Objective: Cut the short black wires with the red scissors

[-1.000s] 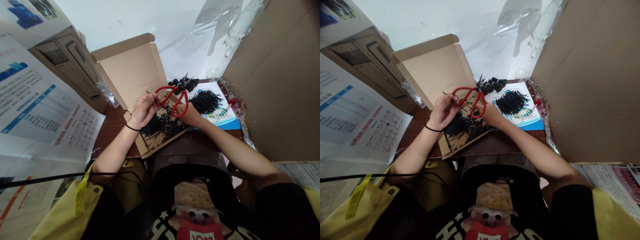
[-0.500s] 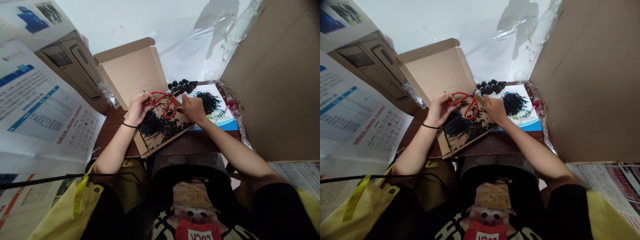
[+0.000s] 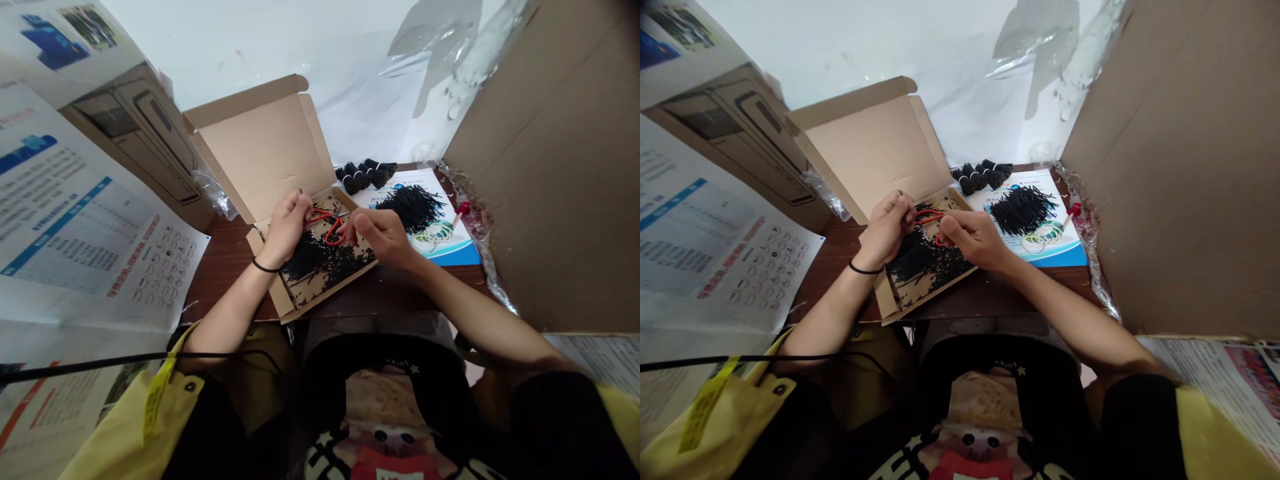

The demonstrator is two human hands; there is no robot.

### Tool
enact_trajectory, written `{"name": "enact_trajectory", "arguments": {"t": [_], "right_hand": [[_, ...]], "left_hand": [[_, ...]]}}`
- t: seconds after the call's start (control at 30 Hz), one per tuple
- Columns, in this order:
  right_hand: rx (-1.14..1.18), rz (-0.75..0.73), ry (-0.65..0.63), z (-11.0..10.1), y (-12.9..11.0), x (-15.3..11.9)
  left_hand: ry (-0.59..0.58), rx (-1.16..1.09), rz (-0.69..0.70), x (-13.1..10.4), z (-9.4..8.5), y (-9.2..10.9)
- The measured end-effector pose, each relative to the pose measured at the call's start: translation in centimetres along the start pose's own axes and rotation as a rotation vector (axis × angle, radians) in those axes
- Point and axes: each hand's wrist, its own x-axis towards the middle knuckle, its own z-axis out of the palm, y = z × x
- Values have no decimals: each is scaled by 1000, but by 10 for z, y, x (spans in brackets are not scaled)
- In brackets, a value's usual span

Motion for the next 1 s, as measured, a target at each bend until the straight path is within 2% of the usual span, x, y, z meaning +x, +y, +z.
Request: {"name": "enact_trajectory", "arguments": {"t": [0.07, 0.13, 0.2, 0.27, 0.43, 0.53, 0.63, 0.8, 1.0], "right_hand": [[131, -67, -60, -2, -6, 3], [175, -134, -123, -3, -10, 3], [197, -170, -209, -5, -10, 2], [176, -197, -289, -5, -9, -1], [-120, -236, -420, 0, -5, -5], [-150, -200, -486, 4, -5, -5], [-144, -156, -527, 8, -3, -6], [-142, -159, -442, 12, -2, -7], [-158, -190, -458, 11, -3, -8]], "left_hand": [[-164, -60, -159, -5, 10, -3], [-330, -34, -238, -10, 16, -6], [-433, 38, -232, -13, 19, -7], [-474, 168, -150, -14, 18, -4], [-420, 590, 129, -13, 12, 5], [-365, 673, 239, -14, 12, 4], [-255, 740, 346, -16, 15, -2], [-158, 784, 468, -17, 18, -8], [-203, 784, 468, -15, 17, -7]]}}
